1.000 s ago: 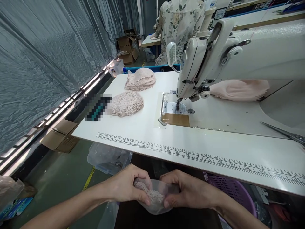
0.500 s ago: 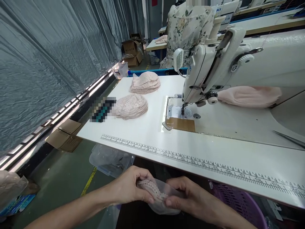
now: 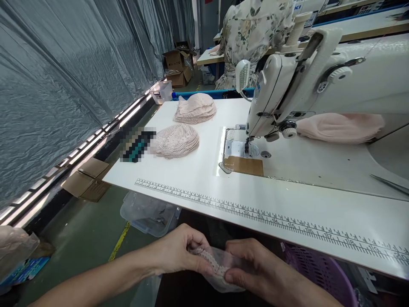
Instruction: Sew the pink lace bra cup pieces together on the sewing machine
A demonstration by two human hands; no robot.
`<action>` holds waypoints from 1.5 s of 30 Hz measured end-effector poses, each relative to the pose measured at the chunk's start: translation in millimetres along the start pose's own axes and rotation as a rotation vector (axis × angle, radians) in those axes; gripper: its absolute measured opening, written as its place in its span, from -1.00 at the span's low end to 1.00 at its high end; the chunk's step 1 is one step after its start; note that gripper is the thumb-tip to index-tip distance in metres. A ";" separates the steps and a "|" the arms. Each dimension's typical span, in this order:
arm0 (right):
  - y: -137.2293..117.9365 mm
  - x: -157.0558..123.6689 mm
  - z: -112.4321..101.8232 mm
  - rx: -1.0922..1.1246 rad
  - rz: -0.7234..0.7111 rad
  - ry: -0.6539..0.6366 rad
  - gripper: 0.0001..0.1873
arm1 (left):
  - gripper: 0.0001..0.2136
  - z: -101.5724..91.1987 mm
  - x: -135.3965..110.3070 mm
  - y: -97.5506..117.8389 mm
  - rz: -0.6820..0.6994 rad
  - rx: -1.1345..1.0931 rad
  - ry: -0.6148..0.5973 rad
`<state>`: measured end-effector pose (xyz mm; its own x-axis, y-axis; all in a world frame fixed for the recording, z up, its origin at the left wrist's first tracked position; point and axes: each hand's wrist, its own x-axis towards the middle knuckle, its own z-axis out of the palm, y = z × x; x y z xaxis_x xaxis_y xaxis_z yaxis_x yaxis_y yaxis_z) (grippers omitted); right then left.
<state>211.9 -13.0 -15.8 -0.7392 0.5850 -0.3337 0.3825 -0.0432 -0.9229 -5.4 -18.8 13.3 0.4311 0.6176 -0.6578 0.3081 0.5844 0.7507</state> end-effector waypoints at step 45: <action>7.1 0.5 -12.7 0.169 -0.190 -0.144 -0.93 | -0.88 -2.0 2.7 -7.4 -0.078 0.044 -0.119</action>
<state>221.3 -2.8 -20.1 -0.8643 0.4754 -0.1641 0.1406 -0.0849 -0.9864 -8.3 -20.4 5.9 0.5012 0.5027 -0.7043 0.3801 0.6033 0.7011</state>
